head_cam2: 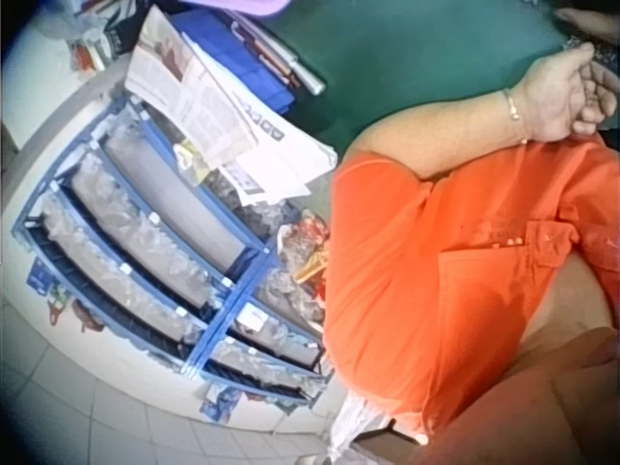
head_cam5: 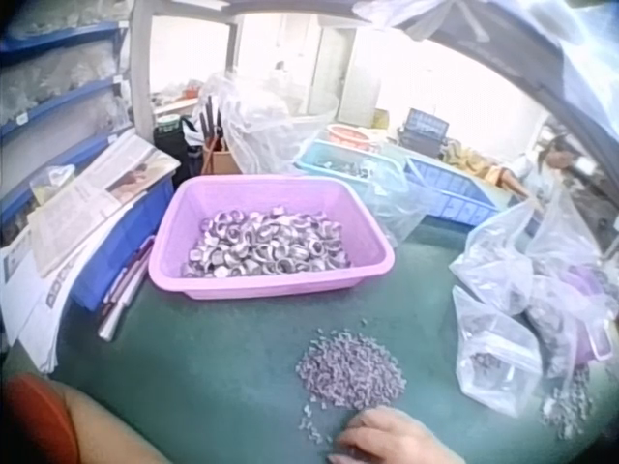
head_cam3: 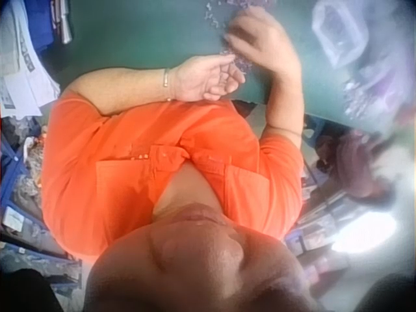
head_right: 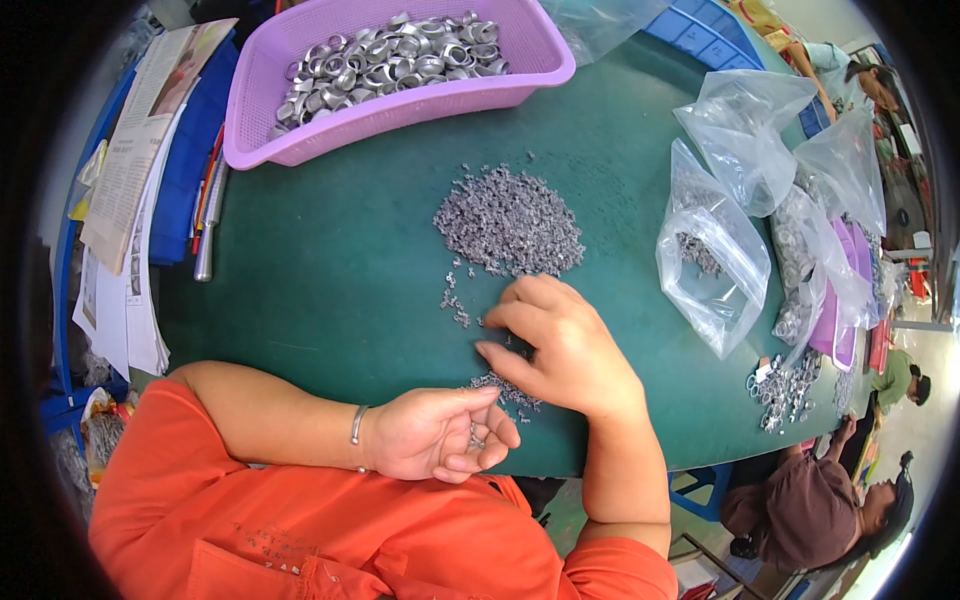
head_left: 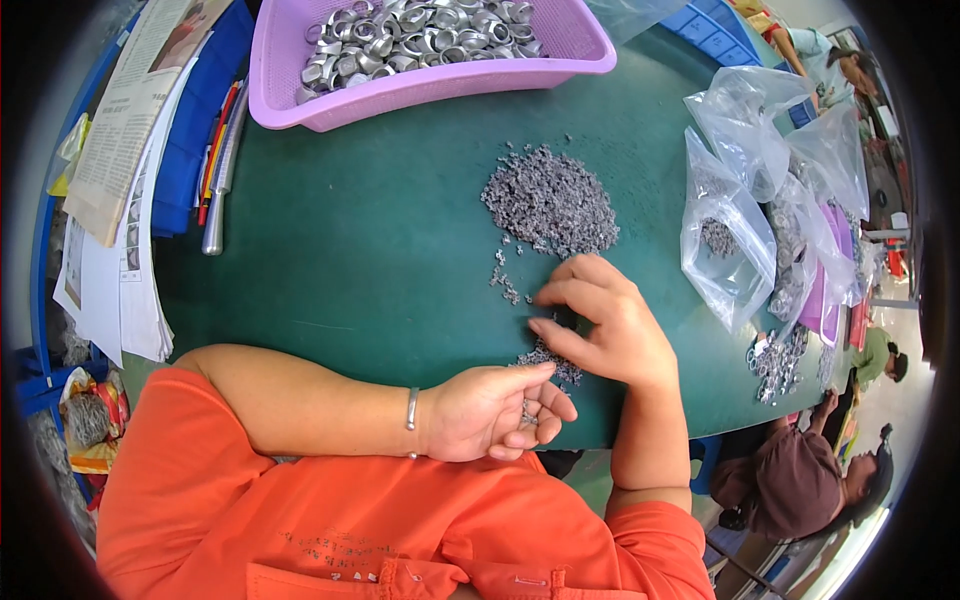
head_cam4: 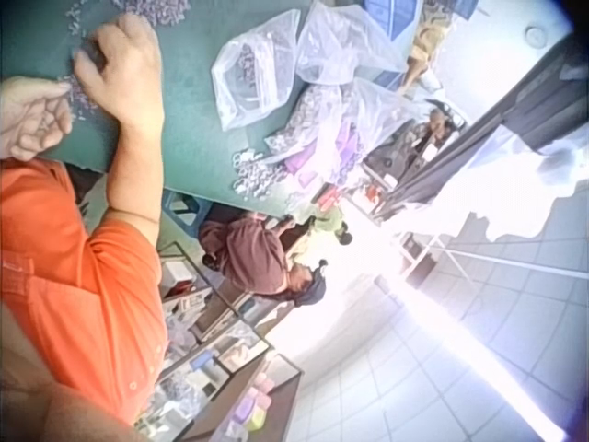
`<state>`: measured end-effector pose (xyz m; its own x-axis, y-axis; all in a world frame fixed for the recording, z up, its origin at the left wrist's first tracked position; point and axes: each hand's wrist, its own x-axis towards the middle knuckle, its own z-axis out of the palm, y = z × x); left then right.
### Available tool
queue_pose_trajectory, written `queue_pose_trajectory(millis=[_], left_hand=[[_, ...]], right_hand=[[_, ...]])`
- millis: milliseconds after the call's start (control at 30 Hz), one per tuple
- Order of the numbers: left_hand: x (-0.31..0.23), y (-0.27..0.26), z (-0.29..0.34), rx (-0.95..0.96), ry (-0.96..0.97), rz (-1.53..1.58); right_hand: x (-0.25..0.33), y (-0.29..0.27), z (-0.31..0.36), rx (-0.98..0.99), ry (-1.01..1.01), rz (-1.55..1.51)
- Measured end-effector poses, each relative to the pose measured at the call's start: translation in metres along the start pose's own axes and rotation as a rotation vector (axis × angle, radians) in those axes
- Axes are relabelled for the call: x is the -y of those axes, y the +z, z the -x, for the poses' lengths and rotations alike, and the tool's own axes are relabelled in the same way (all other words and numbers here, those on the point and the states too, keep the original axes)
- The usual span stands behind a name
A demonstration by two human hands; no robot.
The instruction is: The person sorts small metal pieces on a table by hand, spreading them from a pile, separating individual pieces, and holding selected pieces in their palm.
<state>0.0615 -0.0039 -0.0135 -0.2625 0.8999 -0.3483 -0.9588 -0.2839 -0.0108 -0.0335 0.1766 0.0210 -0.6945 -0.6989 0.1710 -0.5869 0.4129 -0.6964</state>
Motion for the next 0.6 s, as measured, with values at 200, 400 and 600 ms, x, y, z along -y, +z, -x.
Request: queue_pose_trajectory(millis=[200, 400, 600], left_hand=[[-0.001, 0.0, 0.0, 0.01, 0.008, -0.008], [0.0, 0.0, 0.0, 0.005, -0.007, -0.001], [0.0, 0.0, -0.001, 0.006, -0.01, 0.006]], right_hand=[[-0.008, -0.002, 0.0, 0.097, -0.074, 0.019], [-0.002, 0.017, -0.01, -0.031, -0.114, 0.061], [-0.007, 0.007, 0.0, -0.121, -0.017, -0.002]])
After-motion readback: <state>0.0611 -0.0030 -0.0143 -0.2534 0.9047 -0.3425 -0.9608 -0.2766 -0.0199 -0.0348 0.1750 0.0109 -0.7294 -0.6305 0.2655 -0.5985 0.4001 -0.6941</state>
